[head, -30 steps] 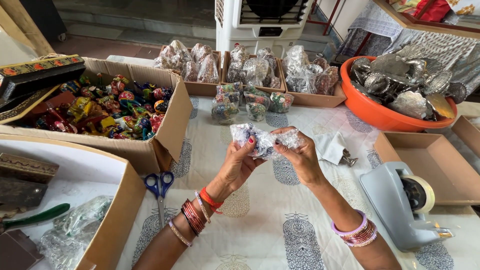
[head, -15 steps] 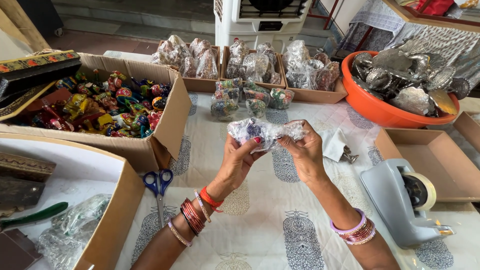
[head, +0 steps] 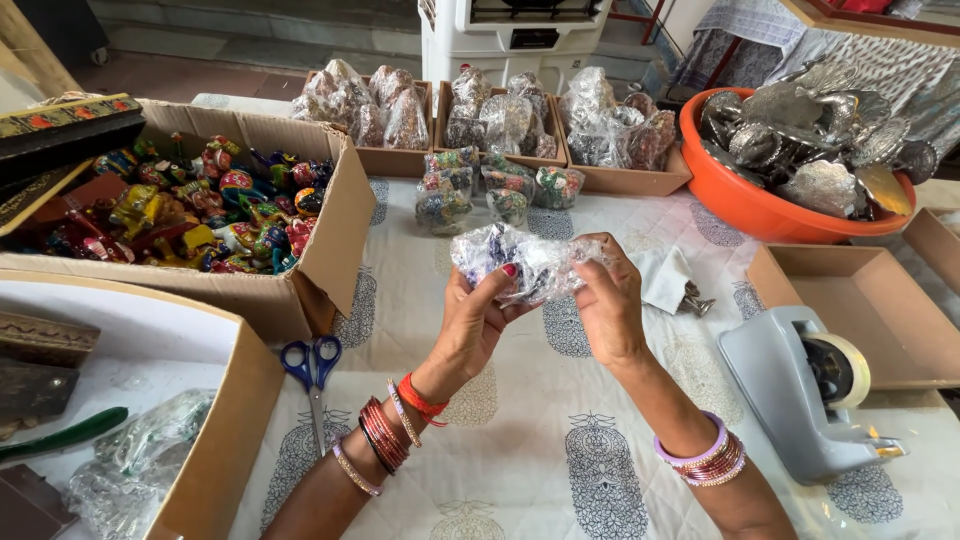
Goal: Packaging small colorful elephant and human figurines into bubble wrap and boxes.
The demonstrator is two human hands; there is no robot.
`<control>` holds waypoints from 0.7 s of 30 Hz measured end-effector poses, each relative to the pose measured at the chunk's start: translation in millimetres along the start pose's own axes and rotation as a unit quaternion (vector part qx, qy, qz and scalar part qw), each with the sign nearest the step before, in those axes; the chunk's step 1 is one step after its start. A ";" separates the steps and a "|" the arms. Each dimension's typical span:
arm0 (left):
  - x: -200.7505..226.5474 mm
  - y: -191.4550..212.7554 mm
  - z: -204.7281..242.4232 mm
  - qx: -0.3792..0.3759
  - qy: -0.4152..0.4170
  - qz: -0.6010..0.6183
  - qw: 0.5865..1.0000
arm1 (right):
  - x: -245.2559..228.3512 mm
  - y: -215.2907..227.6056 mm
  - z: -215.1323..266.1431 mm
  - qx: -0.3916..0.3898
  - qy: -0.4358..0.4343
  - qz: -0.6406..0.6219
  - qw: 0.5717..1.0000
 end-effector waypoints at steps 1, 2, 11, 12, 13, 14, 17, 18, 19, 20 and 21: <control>-1.3 0.8 0.1 0.000 0.000 0.001 1.000 | -1.2 0.8 2.2 0.000 0.000 0.001 1.000; -2.5 1.6 0.0 0.000 0.003 0.004 1.000 | -2.7 0.7 4.1 -0.005 0.002 0.002 1.000; -4.6 5.5 1.8 0.029 0.020 0.000 0.999 | -26.6 -28.1 21.7 -0.075 0.071 0.168 0.980; -3.9 5.6 2.3 0.032 0.024 0.001 0.999 | -27.4 -30.5 24.2 -0.081 0.082 0.252 0.961; -1.2 4.5 2.4 0.032 0.023 0.001 0.999 | -28.4 -32.4 28.1 -0.082 0.081 0.251 0.961; 0.7 3.9 2.6 0.036 0.029 -0.008 0.999 | -29.6 -38.8 32.9 -0.112 0.093 0.268 0.952; 6.6 4.5 1.7 0.038 0.037 -0.021 0.998 | -30.3 -44.2 38.1 -0.171 0.145 0.332 0.916; 7.6 4.8 1.3 0.036 0.042 -0.026 0.998 | -30.8 -45.9 40.7 -0.197 0.184 0.378 0.885; 10.3 4.3 1.7 0.036 0.042 -0.025 0.998 | -35.9 -41.9 40.5 -0.197 0.184 0.379 0.885; 11.0 3.9 1.8 0.036 0.062 -0.048 0.996 | -35.1 -37.8 38.2 -0.210 0.145 0.393 0.883; 11.7 3.7 2.1 0.036 0.082 -0.070 0.994 | -34.3 -33.4 36.4 -0.223 0.105 0.407 0.880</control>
Point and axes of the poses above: each hand's wrist, its own z-axis away from the middle knuckle, its own y-axis out of the back of the hand, x = y × z, the point moved 7 cm from there along -z, towards the middle knuckle, and after that the axes turned 6 degrees about -z, right-handed, at the moved point
